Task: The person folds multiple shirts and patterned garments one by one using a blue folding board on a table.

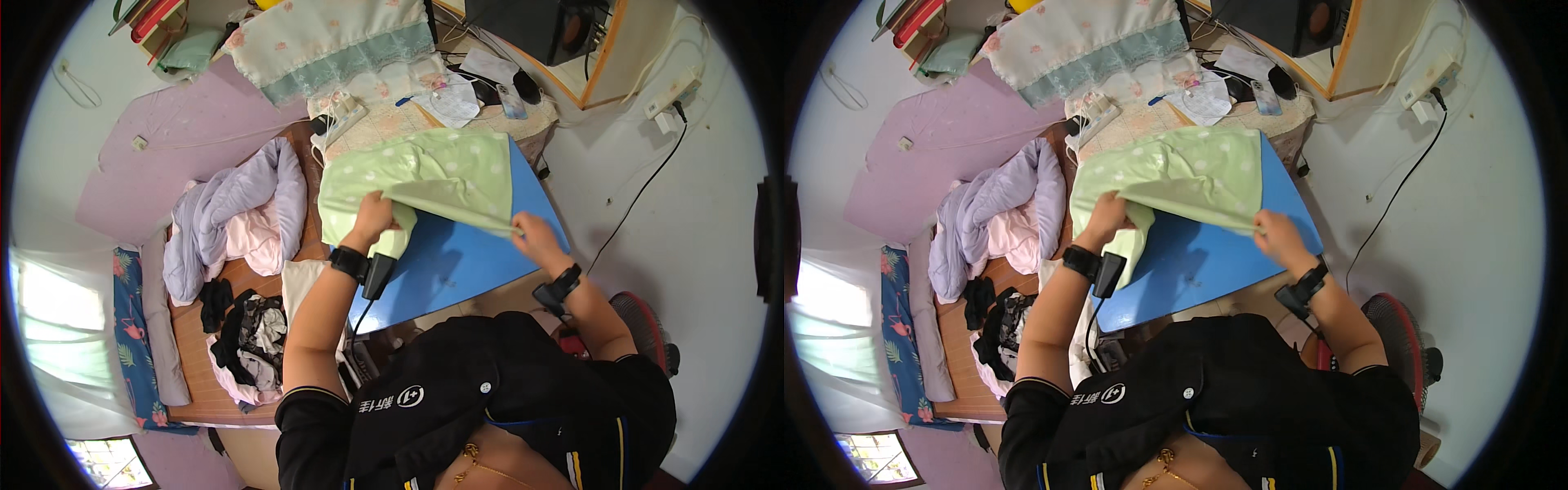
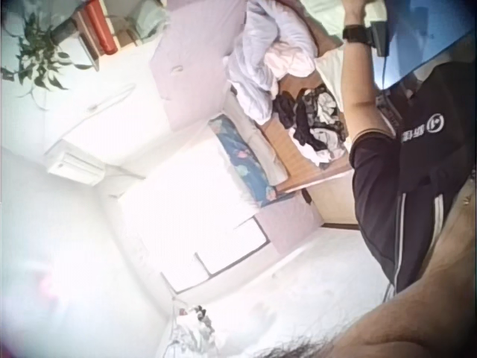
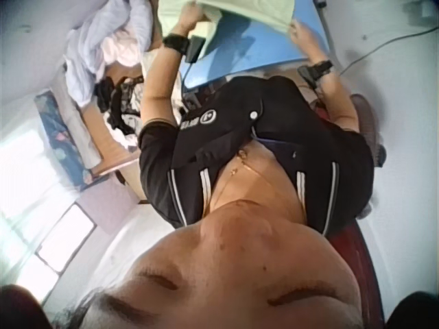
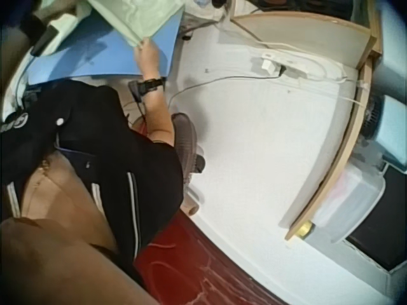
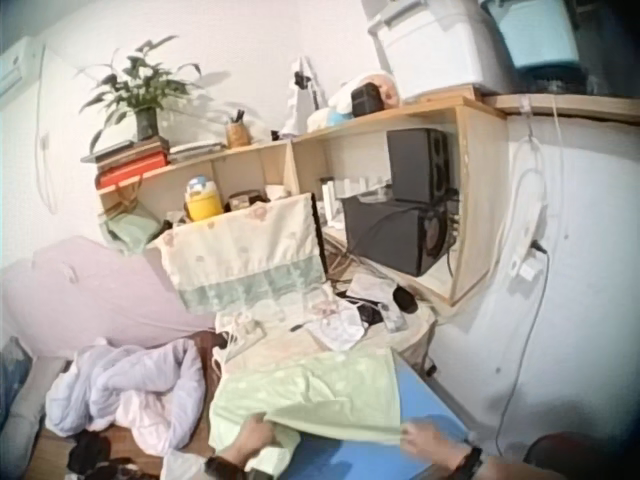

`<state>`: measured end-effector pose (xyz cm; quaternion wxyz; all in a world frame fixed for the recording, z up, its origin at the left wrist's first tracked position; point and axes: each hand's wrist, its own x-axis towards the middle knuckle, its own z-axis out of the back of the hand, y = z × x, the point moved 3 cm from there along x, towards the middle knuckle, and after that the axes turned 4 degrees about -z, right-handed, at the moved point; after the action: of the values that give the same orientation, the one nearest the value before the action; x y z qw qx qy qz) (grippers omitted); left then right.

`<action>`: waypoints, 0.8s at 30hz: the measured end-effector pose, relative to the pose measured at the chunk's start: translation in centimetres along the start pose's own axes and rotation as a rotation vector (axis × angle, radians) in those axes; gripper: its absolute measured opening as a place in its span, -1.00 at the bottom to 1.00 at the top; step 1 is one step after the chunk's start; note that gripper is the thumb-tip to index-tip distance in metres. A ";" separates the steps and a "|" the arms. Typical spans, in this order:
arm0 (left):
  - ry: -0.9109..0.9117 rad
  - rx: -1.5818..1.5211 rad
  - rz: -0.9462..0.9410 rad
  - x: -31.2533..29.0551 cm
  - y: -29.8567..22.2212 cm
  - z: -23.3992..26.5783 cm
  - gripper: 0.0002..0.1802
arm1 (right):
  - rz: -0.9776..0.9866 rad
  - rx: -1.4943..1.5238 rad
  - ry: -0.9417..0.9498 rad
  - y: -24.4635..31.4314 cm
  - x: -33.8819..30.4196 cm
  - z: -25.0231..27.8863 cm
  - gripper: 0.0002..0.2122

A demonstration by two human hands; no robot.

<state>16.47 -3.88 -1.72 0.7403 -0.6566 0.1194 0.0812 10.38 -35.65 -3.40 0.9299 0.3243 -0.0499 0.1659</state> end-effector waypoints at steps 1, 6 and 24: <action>0.026 -0.096 -0.034 0.0 -1.6 -0.3 -0.66 | 0.078 -0.024 0.012 -0.3 -0.7 -2.1 -0.85; 0.132 -0.248 -0.080 -0.9 -7.0 -2.0 -0.65 | 0.434 -0.046 0.041 3.2 -2.3 -7.6 -0.72; 0.162 -0.057 -0.027 -1.2 -6.8 -4.7 -0.64 | 0.161 -0.243 0.272 2.0 1.3 -14.2 -0.82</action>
<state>16.93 -9.31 4.61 0.7104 -0.6832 0.1676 0.0210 10.70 -25.01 -13.07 0.9441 0.1791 0.0309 0.2749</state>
